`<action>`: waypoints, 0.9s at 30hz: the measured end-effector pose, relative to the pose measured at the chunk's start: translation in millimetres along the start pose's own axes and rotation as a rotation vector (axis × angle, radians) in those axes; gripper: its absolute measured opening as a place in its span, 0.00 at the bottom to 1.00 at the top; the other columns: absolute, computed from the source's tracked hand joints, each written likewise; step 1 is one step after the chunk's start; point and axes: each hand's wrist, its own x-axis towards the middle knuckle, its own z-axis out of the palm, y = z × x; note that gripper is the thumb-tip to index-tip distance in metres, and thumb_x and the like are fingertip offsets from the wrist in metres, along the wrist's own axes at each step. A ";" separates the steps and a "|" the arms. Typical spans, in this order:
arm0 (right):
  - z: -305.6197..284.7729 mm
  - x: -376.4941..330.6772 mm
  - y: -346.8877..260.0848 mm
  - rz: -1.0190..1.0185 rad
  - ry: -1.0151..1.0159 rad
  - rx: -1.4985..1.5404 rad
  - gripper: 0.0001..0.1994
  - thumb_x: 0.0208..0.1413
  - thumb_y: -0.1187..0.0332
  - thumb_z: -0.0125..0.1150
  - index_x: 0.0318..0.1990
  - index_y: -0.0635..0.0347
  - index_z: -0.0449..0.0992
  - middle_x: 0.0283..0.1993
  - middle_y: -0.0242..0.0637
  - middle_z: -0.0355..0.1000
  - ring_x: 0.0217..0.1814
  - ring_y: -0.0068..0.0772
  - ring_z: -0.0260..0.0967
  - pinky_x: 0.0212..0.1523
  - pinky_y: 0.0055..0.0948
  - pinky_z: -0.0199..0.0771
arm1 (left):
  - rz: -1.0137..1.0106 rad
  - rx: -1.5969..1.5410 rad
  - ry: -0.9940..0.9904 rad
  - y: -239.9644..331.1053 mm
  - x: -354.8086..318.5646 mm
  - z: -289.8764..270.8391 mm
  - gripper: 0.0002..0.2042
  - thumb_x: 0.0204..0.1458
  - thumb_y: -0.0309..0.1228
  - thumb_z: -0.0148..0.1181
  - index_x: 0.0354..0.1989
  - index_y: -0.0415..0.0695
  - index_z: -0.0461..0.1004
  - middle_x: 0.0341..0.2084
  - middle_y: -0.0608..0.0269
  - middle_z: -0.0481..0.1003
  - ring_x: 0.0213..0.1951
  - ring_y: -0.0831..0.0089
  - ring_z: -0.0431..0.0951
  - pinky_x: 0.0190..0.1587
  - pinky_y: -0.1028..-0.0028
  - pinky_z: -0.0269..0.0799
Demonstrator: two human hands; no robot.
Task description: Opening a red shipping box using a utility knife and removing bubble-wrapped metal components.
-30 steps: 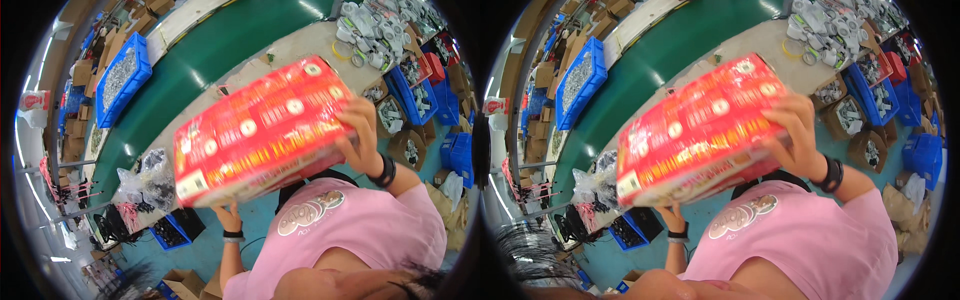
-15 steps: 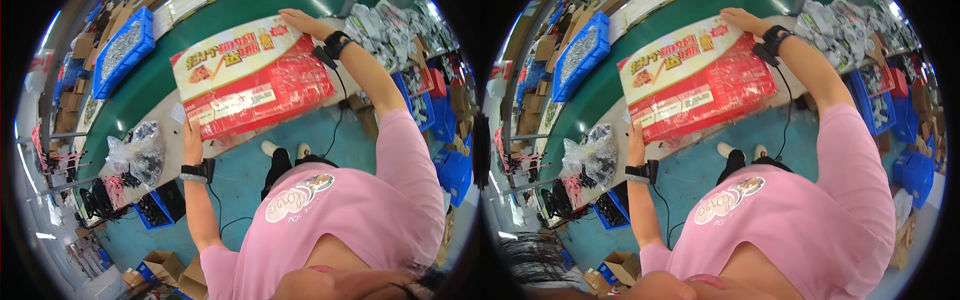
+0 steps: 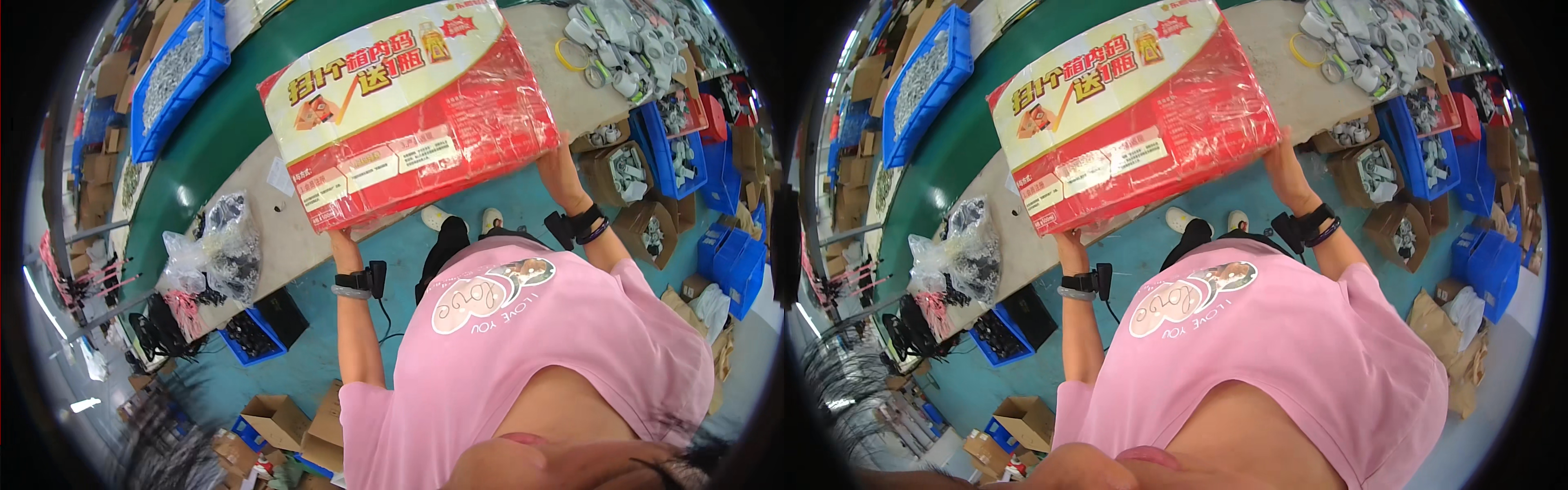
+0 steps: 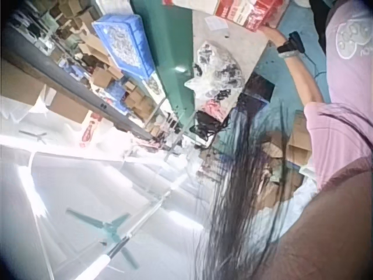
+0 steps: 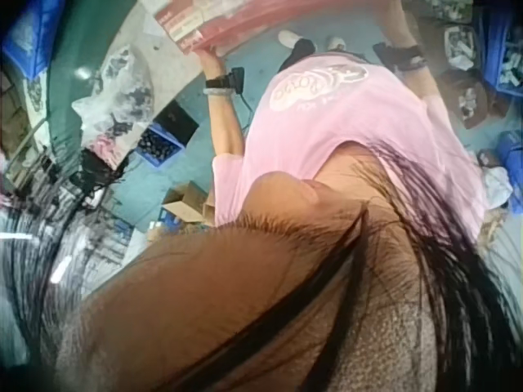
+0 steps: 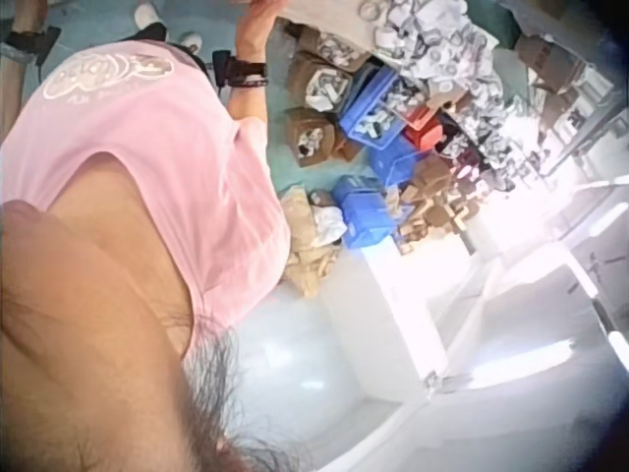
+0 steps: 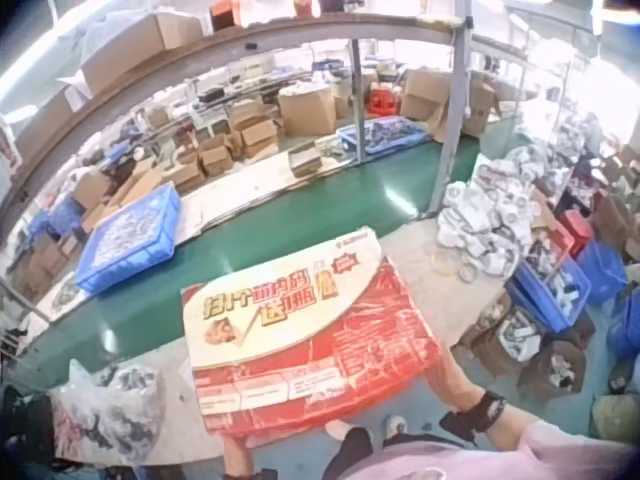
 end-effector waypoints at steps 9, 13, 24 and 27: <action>57.5 15.9 -76.0 -0.048 -0.069 -0.428 0.42 0.65 0.32 0.24 0.71 0.59 0.56 0.68 0.33 0.62 0.68 0.29 0.58 0.70 0.36 0.51 | 0.054 -0.058 0.012 66.1 12.9 5.5 0.36 0.67 0.59 0.27 0.66 0.41 0.61 0.61 0.52 0.68 0.62 0.63 0.67 0.64 0.62 0.61; 93.0 37.5 -127.2 0.060 -0.005 -0.792 0.35 0.67 0.39 0.40 0.71 0.54 0.54 0.65 0.32 0.63 0.62 0.25 0.63 0.64 0.34 0.61 | 0.186 0.089 -0.108 92.9 32.0 -4.4 0.31 0.66 0.56 0.37 0.60 0.39 0.69 0.54 0.55 0.70 0.57 0.67 0.68 0.57 0.66 0.66; 139.7 77.2 -161.2 -0.035 -0.055 -1.167 0.37 0.61 0.50 0.62 0.67 0.66 0.56 0.57 0.37 0.69 0.56 0.23 0.67 0.53 0.25 0.70 | 0.424 0.204 -0.102 156.7 57.3 16.3 0.20 0.61 0.38 0.60 0.53 0.34 0.73 0.41 0.53 0.77 0.41 0.70 0.76 0.46 0.72 0.72; 140.6 84.6 -168.7 0.005 -0.091 -1.148 0.34 0.61 0.53 0.63 0.65 0.67 0.58 0.53 0.36 0.70 0.53 0.21 0.68 0.51 0.24 0.70 | 0.417 0.347 -0.083 167.6 65.3 15.8 0.20 0.60 0.37 0.61 0.53 0.33 0.73 0.43 0.53 0.77 0.43 0.72 0.76 0.48 0.71 0.73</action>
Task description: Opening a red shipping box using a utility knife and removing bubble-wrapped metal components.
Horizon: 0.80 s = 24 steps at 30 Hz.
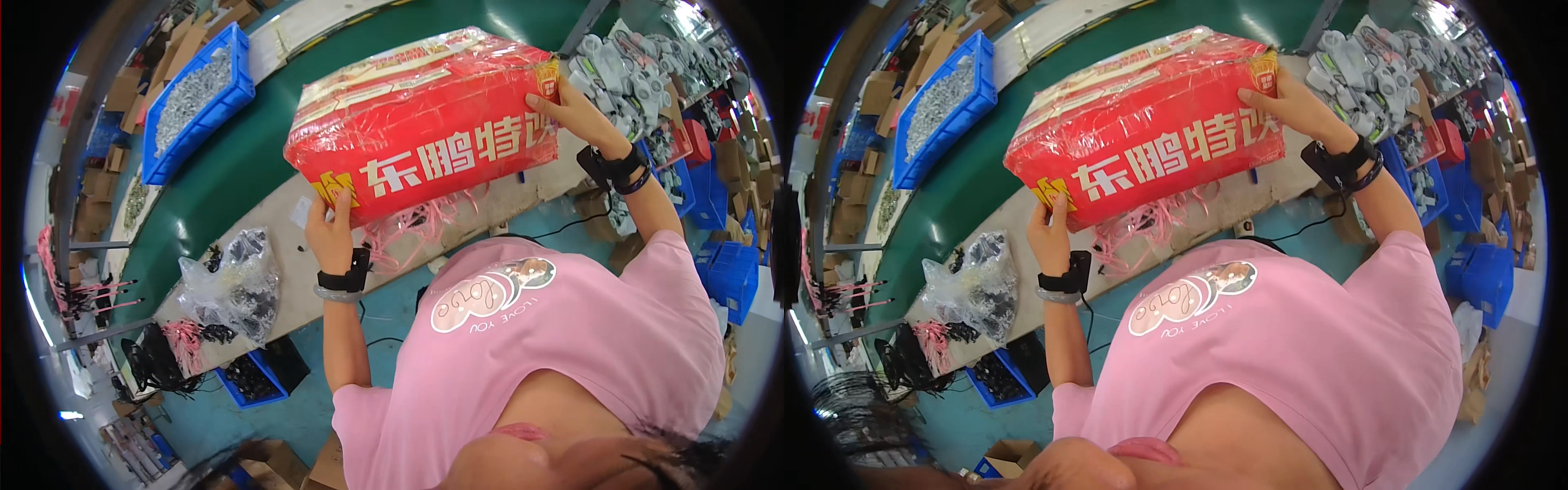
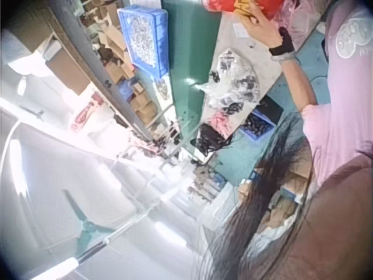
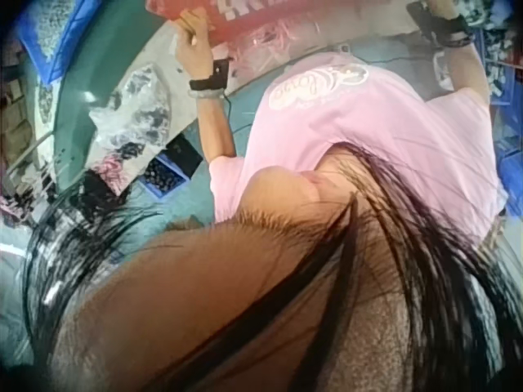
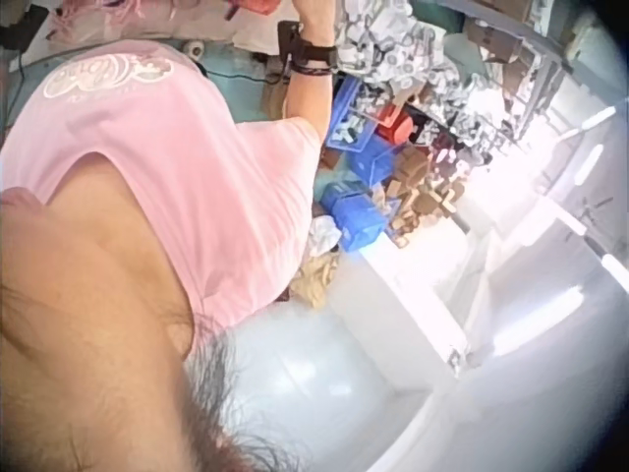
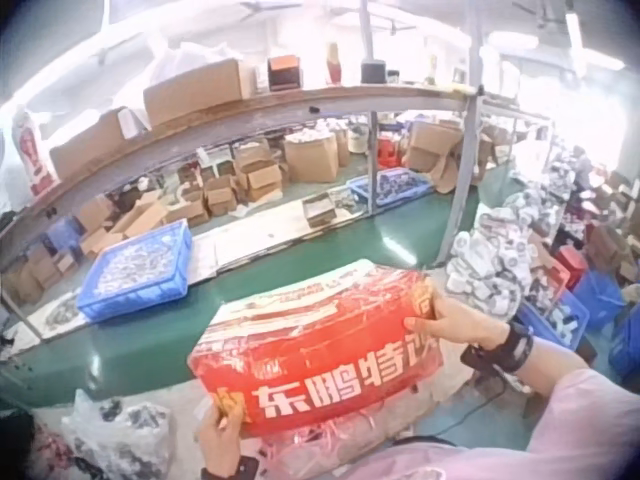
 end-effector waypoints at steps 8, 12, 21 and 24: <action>4.3 6.3 27.7 -0.227 0.252 -0.229 0.36 0.56 0.44 0.64 0.54 0.73 0.65 0.42 0.51 0.76 0.43 0.45 0.76 0.44 0.37 0.74 | -0.095 -0.029 0.096 12.7 -11.3 25.7 0.24 0.54 0.32 0.68 0.56 0.36 0.67 0.43 0.63 0.73 0.43 0.77 0.70 0.46 0.74 0.71; -1.3 3.0 14.5 -0.236 0.290 -0.300 0.37 0.54 0.45 0.65 0.54 0.74 0.64 0.39 0.53 0.76 0.39 0.53 0.76 0.40 0.41 0.74 | -0.138 -0.073 0.141 17.5 -7.6 29.9 0.23 0.54 0.29 0.67 0.56 0.36 0.66 0.46 0.63 0.71 0.47 0.76 0.69 0.49 0.73 0.70; 17.2 -29.5 25.6 -0.075 0.201 -0.300 0.39 0.53 0.48 0.67 0.59 0.71 0.57 0.38 0.55 0.75 0.34 0.55 0.76 0.35 0.43 0.74 | -0.224 -0.229 0.239 -3.0 -36.6 46.5 0.26 0.51 0.18 0.65 0.58 0.39 0.64 0.49 0.61 0.70 0.49 0.74 0.71 0.52 0.71 0.71; 20.9 -31.1 29.7 -0.076 0.201 -0.235 0.39 0.53 0.49 0.68 0.60 0.70 0.57 0.39 0.55 0.75 0.32 0.54 0.76 0.34 0.42 0.74 | -0.247 -0.250 0.251 -5.3 -39.2 47.8 0.26 0.50 0.17 0.65 0.58 0.40 0.64 0.48 0.61 0.70 0.47 0.74 0.73 0.52 0.71 0.71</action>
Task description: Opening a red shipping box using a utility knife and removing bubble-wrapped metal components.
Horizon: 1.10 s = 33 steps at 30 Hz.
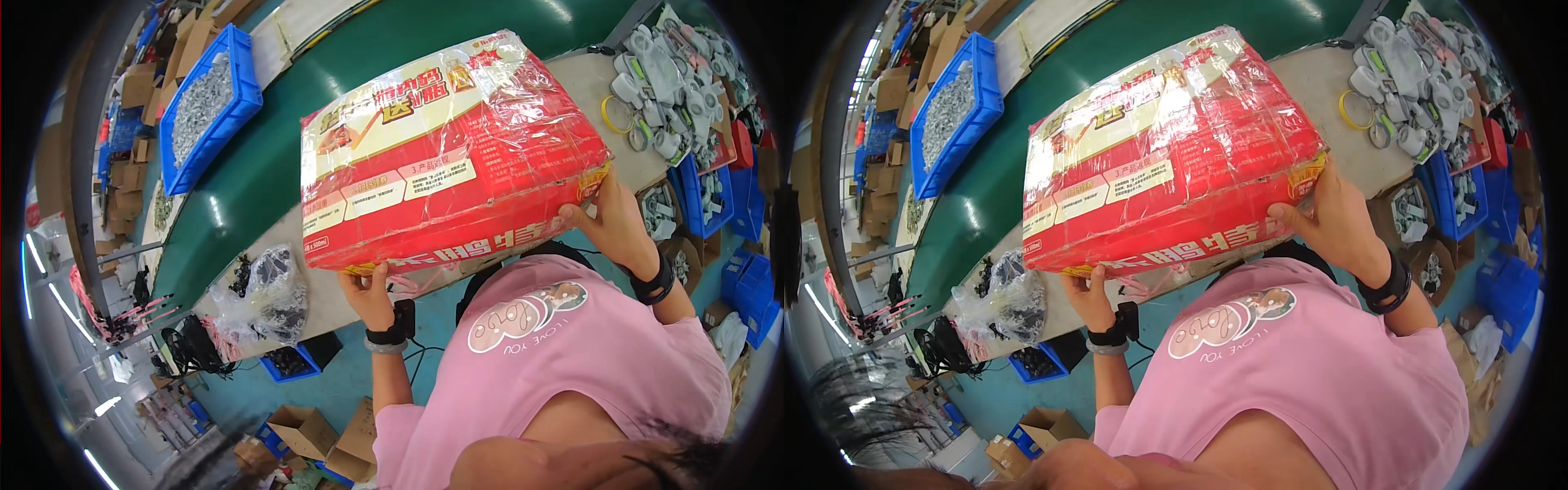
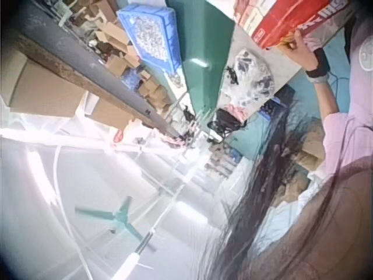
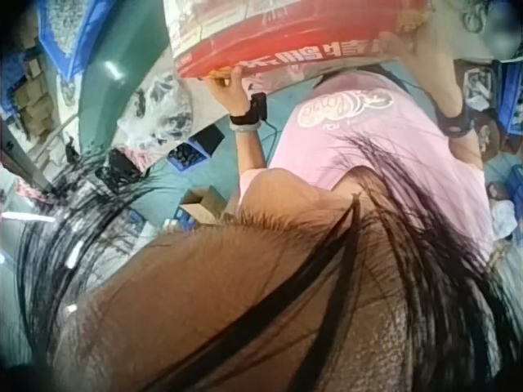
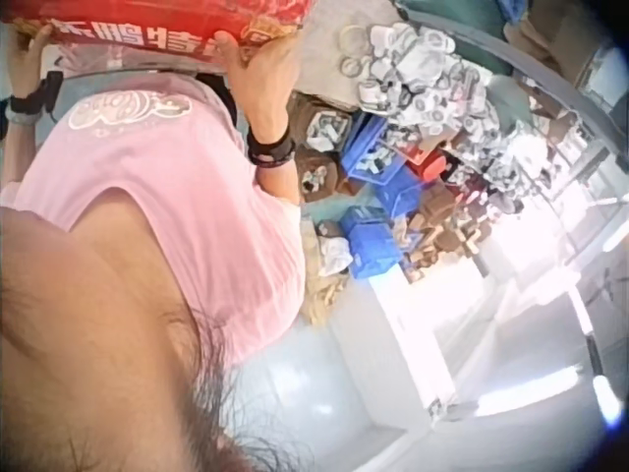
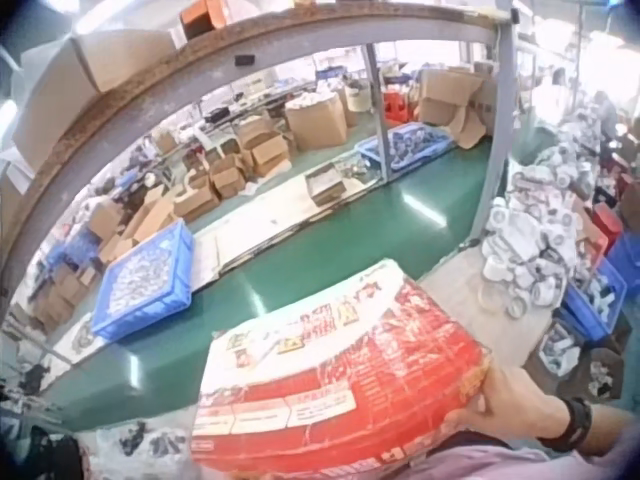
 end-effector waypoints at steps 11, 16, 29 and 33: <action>-27.4 50.0 -17.6 -0.109 0.001 -0.367 0.39 0.53 0.42 0.65 0.53 0.74 0.63 0.32 0.53 0.75 0.31 0.53 0.77 0.33 0.42 0.75 | 0.097 0.337 0.000 39.4 44.1 3.6 0.20 0.51 0.26 0.69 0.51 0.37 0.68 0.42 0.62 0.72 0.44 0.72 0.72 0.51 0.70 0.69; -47.9 129.5 -51.6 -0.040 -0.053 -0.538 0.33 0.59 0.38 0.53 0.44 0.68 0.71 0.30 0.52 0.75 0.34 0.54 0.76 0.36 0.46 0.74 | 0.267 0.374 -0.133 70.4 109.7 12.2 0.30 0.55 0.37 0.67 0.61 0.33 0.63 0.51 0.51 0.73 0.51 0.67 0.73 0.56 0.69 0.67; -56.7 208.7 -71.2 -0.029 -0.267 -0.298 0.29 0.63 0.37 0.46 0.42 0.54 0.82 0.29 0.35 0.79 0.24 0.26 0.74 0.23 0.26 0.74 | 0.187 0.668 -0.097 87.7 213.0 35.2 0.47 0.39 0.68 0.65 0.55 0.34 0.71 0.47 0.44 0.78 0.51 0.54 0.79 0.55 0.64 0.71; -56.6 221.3 -65.5 -0.043 -0.249 -0.271 0.28 0.63 0.38 0.46 0.43 0.52 0.81 0.28 0.35 0.78 0.23 0.26 0.74 0.21 0.26 0.74 | 0.170 0.700 -0.082 93.2 213.3 38.6 0.48 0.39 0.70 0.63 0.55 0.35 0.71 0.48 0.44 0.78 0.51 0.55 0.79 0.55 0.64 0.71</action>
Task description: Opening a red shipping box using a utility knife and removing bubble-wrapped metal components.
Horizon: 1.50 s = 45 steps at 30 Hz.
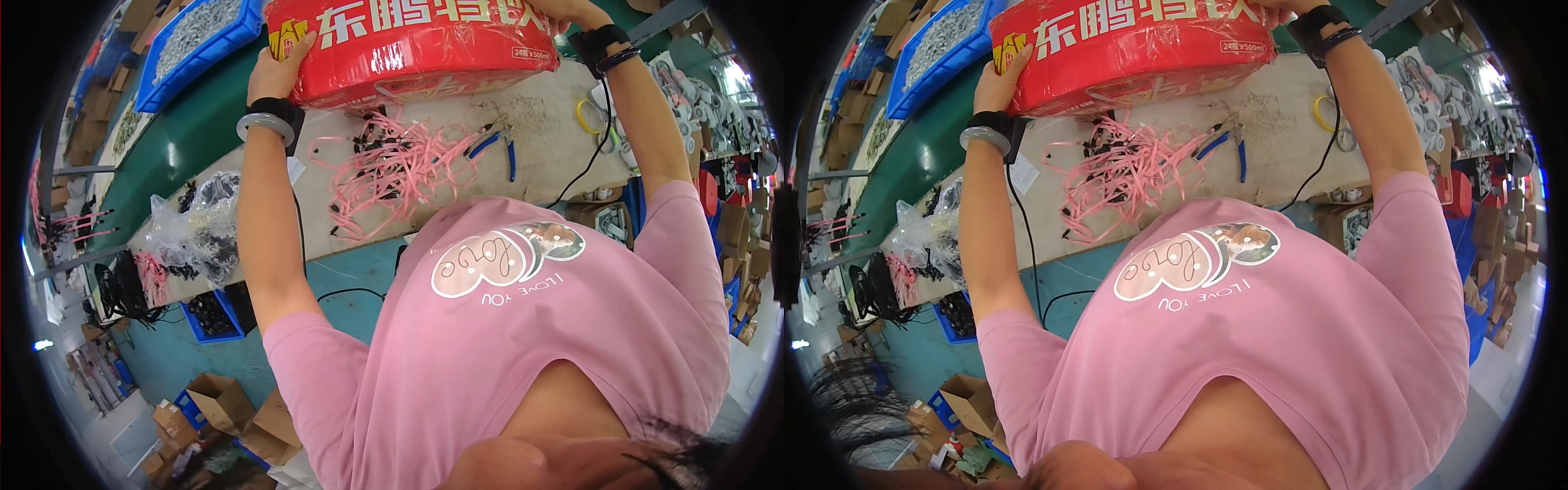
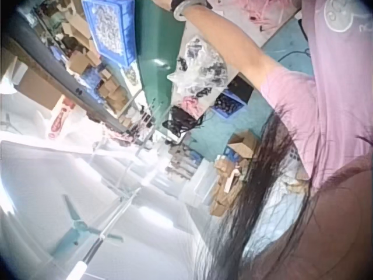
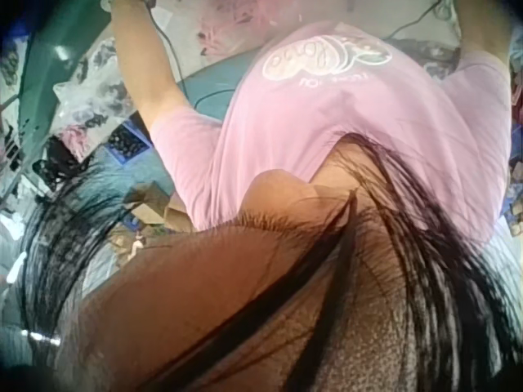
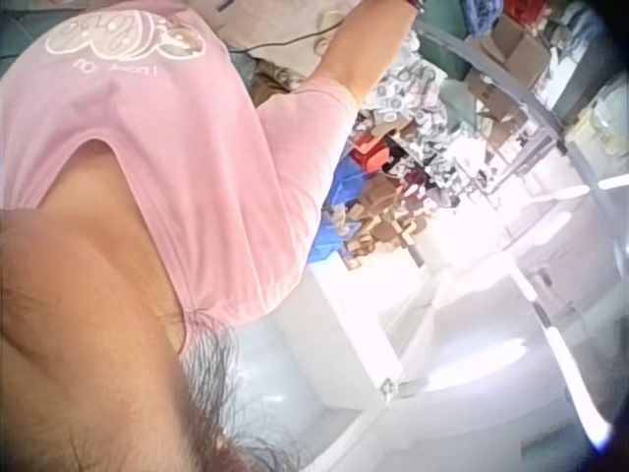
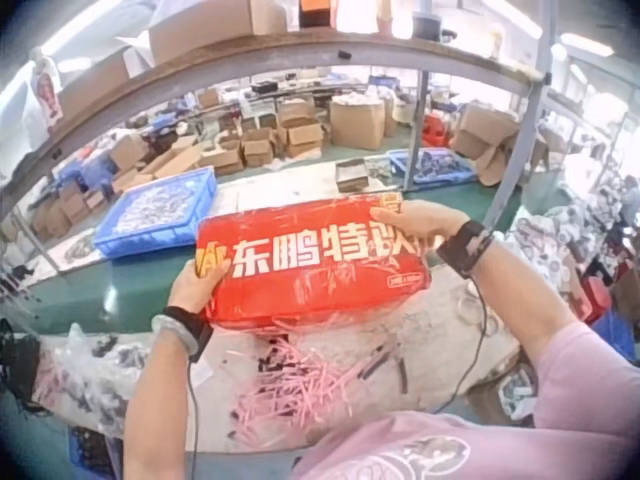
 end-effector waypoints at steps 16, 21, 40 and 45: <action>5.3 0.1 7.0 0.117 -0.053 0.037 0.29 0.63 0.38 0.44 0.41 0.54 0.81 0.26 0.38 0.77 0.23 0.30 0.75 0.21 0.30 0.73 | 0.009 0.019 0.049 -11.7 6.9 8.5 0.51 0.39 0.72 0.60 0.58 0.33 0.68 0.50 0.38 0.75 0.54 0.48 0.76 0.58 0.61 0.69; 16.1 -1.1 35.6 -0.156 0.177 -0.185 0.29 0.68 0.43 0.40 0.45 0.66 0.71 0.35 0.56 0.73 0.36 0.56 0.76 0.38 0.45 0.76 | 0.158 -0.154 0.047 -16.3 0.5 8.1 0.40 0.47 0.59 0.65 0.54 0.33 0.71 0.48 0.40 0.77 0.52 0.50 0.77 0.56 0.62 0.69; 136.4 -139.2 92.9 -0.619 0.710 0.687 0.42 0.45 0.66 0.68 0.70 0.64 0.55 0.70 0.52 0.57 0.70 0.55 0.56 0.67 0.46 0.59 | 0.185 0.087 0.154 0.1 -63.8 -7.7 0.37 0.67 0.54 0.36 0.69 0.29 0.52 0.66 0.37 0.58 0.65 0.51 0.62 0.67 0.62 0.57; 134.8 -154.7 98.3 -0.604 0.474 0.702 0.50 0.40 0.71 0.68 0.73 0.63 0.47 0.76 0.49 0.46 0.79 0.48 0.42 0.73 0.51 0.48 | -0.171 -0.511 0.044 24.0 -92.2 2.9 0.42 0.62 0.66 0.28 0.74 0.44 0.47 0.71 0.51 0.52 0.68 0.54 0.59 0.70 0.56 0.54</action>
